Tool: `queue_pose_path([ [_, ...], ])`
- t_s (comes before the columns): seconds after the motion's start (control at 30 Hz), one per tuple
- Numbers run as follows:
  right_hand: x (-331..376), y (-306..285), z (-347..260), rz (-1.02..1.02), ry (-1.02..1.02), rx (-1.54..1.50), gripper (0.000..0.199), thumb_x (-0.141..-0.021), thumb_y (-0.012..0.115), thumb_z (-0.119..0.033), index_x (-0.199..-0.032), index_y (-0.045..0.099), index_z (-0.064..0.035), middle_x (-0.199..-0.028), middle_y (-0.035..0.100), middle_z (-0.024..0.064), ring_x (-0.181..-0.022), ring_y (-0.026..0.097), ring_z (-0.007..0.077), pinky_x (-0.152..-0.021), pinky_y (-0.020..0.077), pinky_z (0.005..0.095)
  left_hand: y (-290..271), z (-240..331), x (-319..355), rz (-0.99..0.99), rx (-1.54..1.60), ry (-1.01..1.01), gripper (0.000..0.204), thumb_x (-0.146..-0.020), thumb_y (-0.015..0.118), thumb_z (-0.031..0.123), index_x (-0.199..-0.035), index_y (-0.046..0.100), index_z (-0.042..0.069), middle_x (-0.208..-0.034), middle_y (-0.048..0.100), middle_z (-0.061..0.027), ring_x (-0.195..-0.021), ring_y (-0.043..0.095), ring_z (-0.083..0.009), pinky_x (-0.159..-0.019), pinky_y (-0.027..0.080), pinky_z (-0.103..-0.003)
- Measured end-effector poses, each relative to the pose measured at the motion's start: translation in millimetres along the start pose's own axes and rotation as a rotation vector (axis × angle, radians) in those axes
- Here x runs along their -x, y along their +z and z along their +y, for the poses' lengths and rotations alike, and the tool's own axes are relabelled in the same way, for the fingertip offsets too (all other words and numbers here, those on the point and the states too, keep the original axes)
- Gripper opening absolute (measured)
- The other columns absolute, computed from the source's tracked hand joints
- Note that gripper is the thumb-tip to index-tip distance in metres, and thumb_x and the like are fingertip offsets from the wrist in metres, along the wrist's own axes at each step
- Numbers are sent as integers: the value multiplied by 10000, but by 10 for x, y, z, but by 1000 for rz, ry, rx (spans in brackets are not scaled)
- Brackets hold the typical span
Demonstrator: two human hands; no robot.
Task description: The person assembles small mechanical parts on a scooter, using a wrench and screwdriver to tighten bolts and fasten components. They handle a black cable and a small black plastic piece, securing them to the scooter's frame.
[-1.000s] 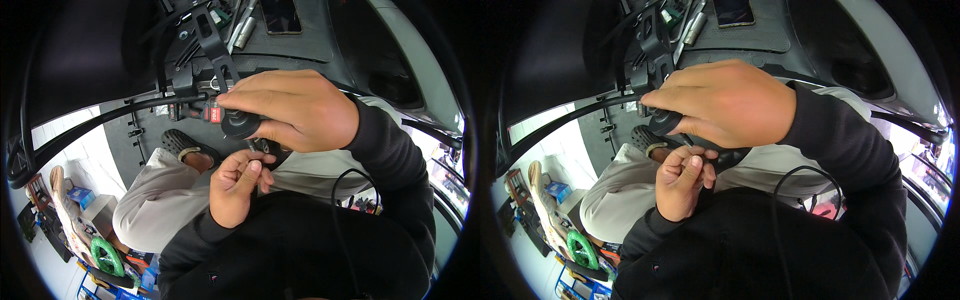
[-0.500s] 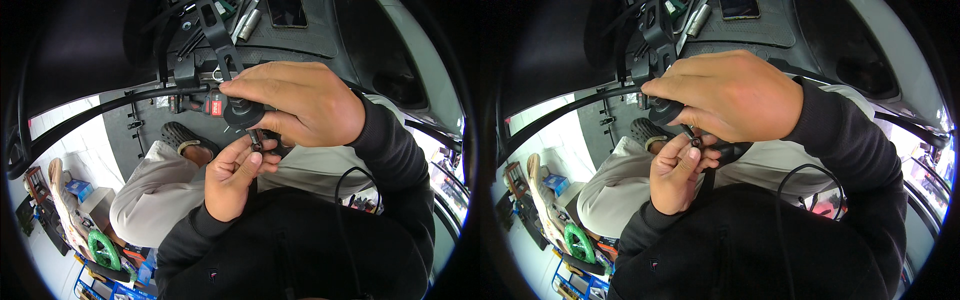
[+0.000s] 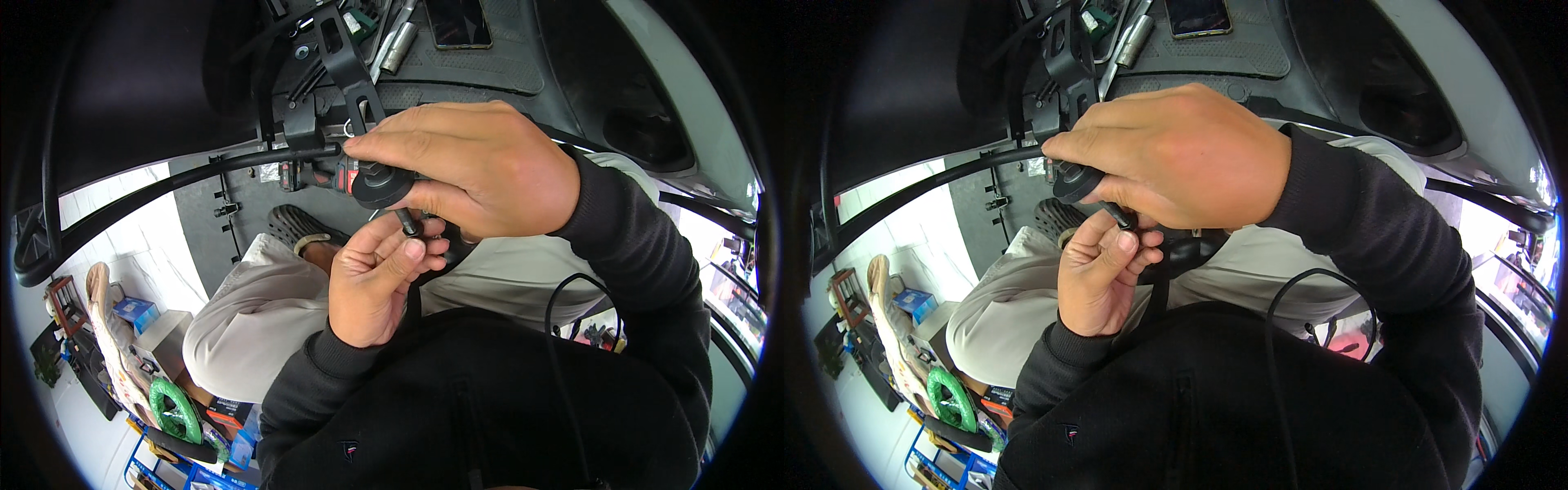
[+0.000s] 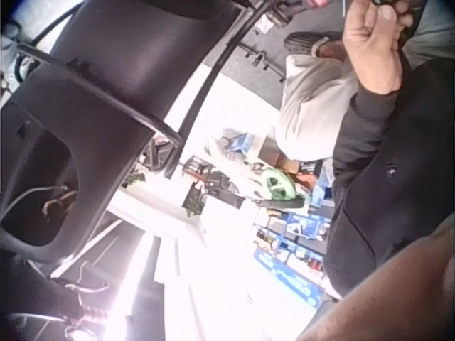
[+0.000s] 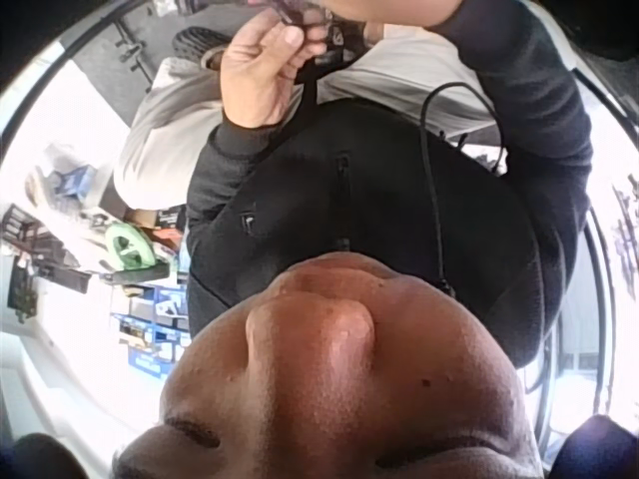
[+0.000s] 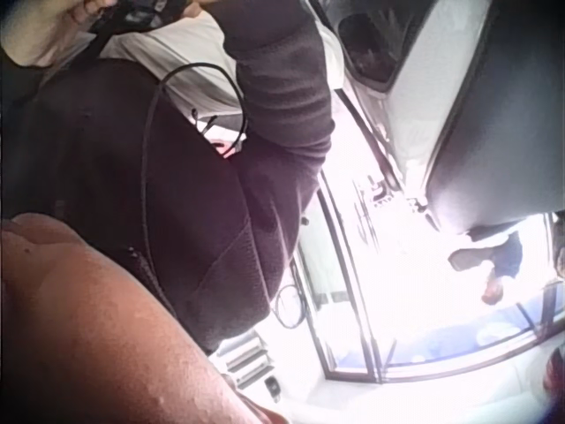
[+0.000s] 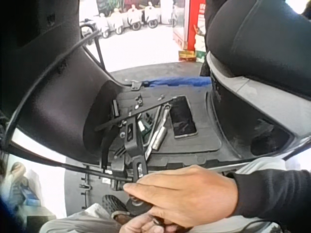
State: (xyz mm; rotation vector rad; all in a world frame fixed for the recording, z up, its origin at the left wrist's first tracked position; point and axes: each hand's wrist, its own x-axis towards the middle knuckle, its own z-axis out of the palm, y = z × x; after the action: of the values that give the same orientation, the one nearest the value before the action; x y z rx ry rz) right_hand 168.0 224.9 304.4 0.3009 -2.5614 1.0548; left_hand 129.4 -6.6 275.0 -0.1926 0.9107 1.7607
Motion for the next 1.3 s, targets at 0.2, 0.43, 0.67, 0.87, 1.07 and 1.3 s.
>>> queue_pose_path([
  [0.2,2,-17,-29,-4,13,3,550,-778,812,-42,-1320,723,-66,-1161,770,150,-1019,762,325,-817,635,386,39,-37,-1,44,-57,53,270,-1031,687,24,-1292,648,-32,-1197,747,-200,-1021,762,-247,-895,643,-378],
  [0.43,-11,-27,-53,-15,13,14,552,-788,805,-58,-1333,714,-68,-1169,766,149,-1034,760,323,-828,633,392,-16,-1,-20,-41,-107,46,263,-1041,672,21,-1296,646,-38,-1191,747,-212,-973,766,-232,-878,640,-360],
  [0.67,-9,-32,-66,-23,17,21,550,-793,806,-77,-1335,710,-71,-1174,766,144,-1049,759,321,-830,636,388,-76,-50,-25,-189,106,-40,278,-1109,591,109,-1339,601,-48,-1213,726,-203,-991,752,-206,-892,622,-346],
  [0.87,-13,-22,-73,-24,17,23,545,-792,798,-64,-1329,710,-70,-1180,764,147,-1052,759,323,-831,637,386,-99,-104,-20,-219,162,-86,358,-1147,531,196,-1408,543,-48,-1187,719,-189,-933,728,-190,-873,610,-343],
  [1.07,-25,-18,-74,-20,12,24,521,-792,785,-56,-1308,712,-62,-1172,765,147,-1059,758,322,-833,637,390,-133,-97,-71,-312,92,-60,396,-1160,491,221,-1430,524,-67,-1160,712,-188,-920,717,-215,-864,591,-351],
  [1.3,-29,-12,-69,-8,4,42,506,-783,773,-43,-1286,718,-55,-1158,767,148,-1028,766,315,-806,639,380,-101,-76,-75,-317,50,-41,396,-1152,514,227,-1400,539,-81,-1153,710,-193,-948,726,-224,-884,581,-353],
])
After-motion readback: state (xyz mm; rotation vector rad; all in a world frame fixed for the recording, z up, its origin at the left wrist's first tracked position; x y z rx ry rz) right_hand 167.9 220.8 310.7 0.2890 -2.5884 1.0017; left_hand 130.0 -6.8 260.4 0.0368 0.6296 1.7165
